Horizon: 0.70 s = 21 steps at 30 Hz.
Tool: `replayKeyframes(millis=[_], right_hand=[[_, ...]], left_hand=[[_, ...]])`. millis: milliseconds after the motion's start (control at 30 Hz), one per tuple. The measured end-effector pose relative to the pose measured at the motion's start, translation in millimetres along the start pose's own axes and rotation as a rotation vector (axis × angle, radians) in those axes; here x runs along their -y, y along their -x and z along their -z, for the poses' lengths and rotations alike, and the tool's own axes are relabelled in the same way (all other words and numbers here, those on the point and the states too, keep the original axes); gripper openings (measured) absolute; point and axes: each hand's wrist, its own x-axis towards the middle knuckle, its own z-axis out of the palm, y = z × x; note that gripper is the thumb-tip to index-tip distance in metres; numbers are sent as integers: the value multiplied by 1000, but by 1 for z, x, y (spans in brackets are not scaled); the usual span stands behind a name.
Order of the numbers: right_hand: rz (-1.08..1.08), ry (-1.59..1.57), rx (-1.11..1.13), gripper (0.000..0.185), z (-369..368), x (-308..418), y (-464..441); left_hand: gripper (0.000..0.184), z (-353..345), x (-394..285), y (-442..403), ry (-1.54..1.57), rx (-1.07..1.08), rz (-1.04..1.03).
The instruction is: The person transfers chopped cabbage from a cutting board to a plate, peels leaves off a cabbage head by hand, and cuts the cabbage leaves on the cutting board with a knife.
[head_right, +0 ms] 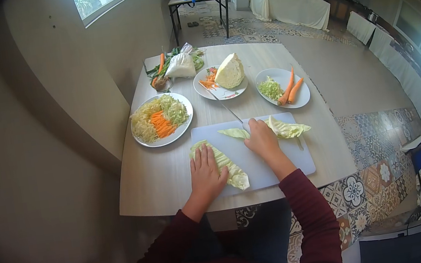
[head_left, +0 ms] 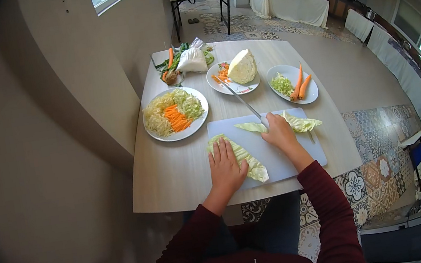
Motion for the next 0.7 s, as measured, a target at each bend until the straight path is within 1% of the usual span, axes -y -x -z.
replayKeyframes(millis=[133, 233, 400, 433, 500, 533, 600, 633, 700], right_hand=[[-36, 3, 66, 35, 7, -11, 13], [-18, -38, 48, 42, 9, -20, 23], [-61, -26, 101, 44, 25, -15, 33], [-67, -31, 108, 44, 28, -14, 33], [-15, -9, 11, 41, 28, -21, 39], [11, 0, -34, 40, 27, -23, 41], [-220, -305, 180, 39, 52, -13, 50], [-337, -458, 290, 38, 65, -8, 55], [-381, -511, 317, 35, 76, -10, 70]], left_hand=[[75, -3, 2, 0, -3, -7, -5], [74, -2, 1, -1, 19, -2, 2], [73, 6, 2, -2, 96, -11, -3], [72, 10, 2, 1, 67, 9, -43], [72, 29, 0, 6, 7, 50, -120], [72, 35, 0, 8, 59, 113, -210], [74, 41, 3, 13, 163, 245, -382], [75, 40, 2, 15, 140, 251, -410], [78, 32, -3, 18, 97, 264, -470]])
